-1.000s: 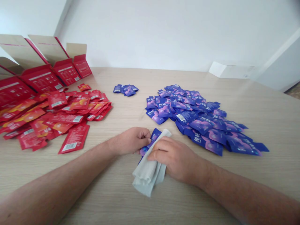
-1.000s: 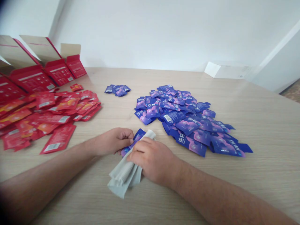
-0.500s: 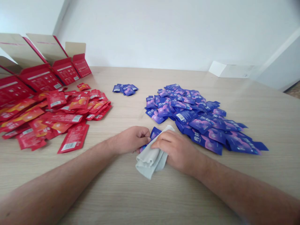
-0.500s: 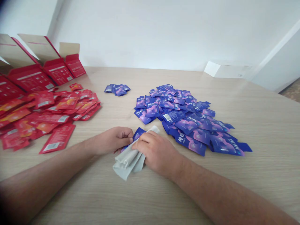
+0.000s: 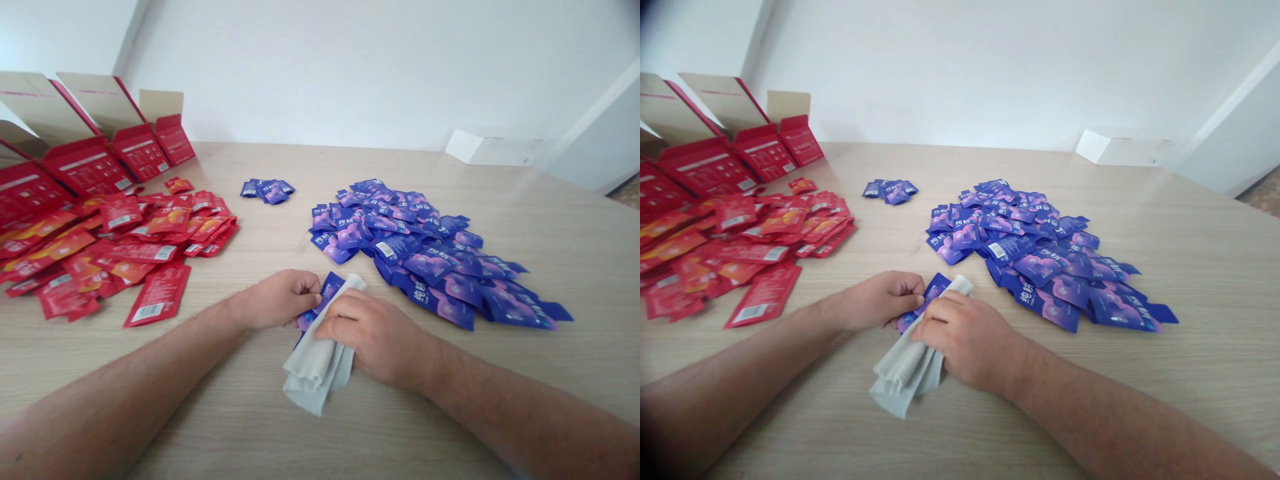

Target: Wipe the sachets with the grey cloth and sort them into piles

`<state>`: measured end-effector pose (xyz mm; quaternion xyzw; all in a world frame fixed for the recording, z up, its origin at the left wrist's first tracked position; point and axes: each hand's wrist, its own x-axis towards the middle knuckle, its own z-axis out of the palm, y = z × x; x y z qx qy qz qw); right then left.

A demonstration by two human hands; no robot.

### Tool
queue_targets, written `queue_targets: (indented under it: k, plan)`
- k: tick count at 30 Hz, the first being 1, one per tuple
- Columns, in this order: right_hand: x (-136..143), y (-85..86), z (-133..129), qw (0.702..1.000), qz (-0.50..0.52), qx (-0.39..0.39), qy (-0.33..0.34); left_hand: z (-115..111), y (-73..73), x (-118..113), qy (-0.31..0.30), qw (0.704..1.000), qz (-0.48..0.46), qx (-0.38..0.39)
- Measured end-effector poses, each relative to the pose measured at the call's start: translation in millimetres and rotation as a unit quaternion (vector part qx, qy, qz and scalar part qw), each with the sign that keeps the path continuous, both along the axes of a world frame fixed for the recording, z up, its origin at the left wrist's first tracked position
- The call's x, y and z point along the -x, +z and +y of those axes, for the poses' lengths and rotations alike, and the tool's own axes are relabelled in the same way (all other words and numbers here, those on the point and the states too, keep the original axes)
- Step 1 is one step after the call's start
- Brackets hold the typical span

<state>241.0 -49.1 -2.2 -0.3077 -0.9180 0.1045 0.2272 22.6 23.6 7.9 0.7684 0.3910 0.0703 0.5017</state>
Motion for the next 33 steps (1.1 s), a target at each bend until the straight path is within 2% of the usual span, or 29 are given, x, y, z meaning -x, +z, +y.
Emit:
queue_targets:
  k: [2,6,11,15,17,20,22,25,30,33]
  plan:
    - [-0.2,-0.5,0.4,1.0,0.0,0.001,-0.001,0.3,-0.1,0.2,-0.002,1.0,0.001,0.002]
    - [-2.2,-0.6,2.1,0.998,0.012,0.011,-0.06,0.0,0.6,0.3,0.007,1.0,0.005,0.001]
    - [-0.3,0.6,-0.4,1.0,-0.007,0.01,0.007,-0.2,1.7,-0.2,0.0,1.0,0.008,0.0]
    - [-1.1,0.9,0.3,0.998,0.011,0.012,-0.056,-0.2,0.2,-0.6,0.009,1.0,0.004,0.003]
    - [-0.7,0.1,0.1,0.999,0.008,0.007,-0.043,-0.3,0.0,-0.5,0.006,1.0,-0.001,0.004]
    - [-0.1,-1.2,-0.1,1.0,-0.002,0.003,0.015,-0.3,1.0,-0.3,-0.004,1.0,-0.002,0.002]
    - [-1.0,-1.4,1.3,1.0,0.006,0.007,0.0,-0.3,1.5,-0.4,-0.001,1.0,0.001,0.003]
    - [-2.6,-1.1,3.3,0.998,0.019,0.01,-0.057,-0.5,1.3,-0.7,0.009,1.0,0.002,0.004]
    - [-1.3,-0.9,0.2,1.0,-0.001,0.005,0.015,-0.5,1.2,-0.7,-0.004,1.0,-0.005,0.004]
    - [-2.5,-0.4,0.8,1.0,0.01,0.014,-0.026,-0.1,1.3,-0.8,0.0,1.0,-0.004,0.007]
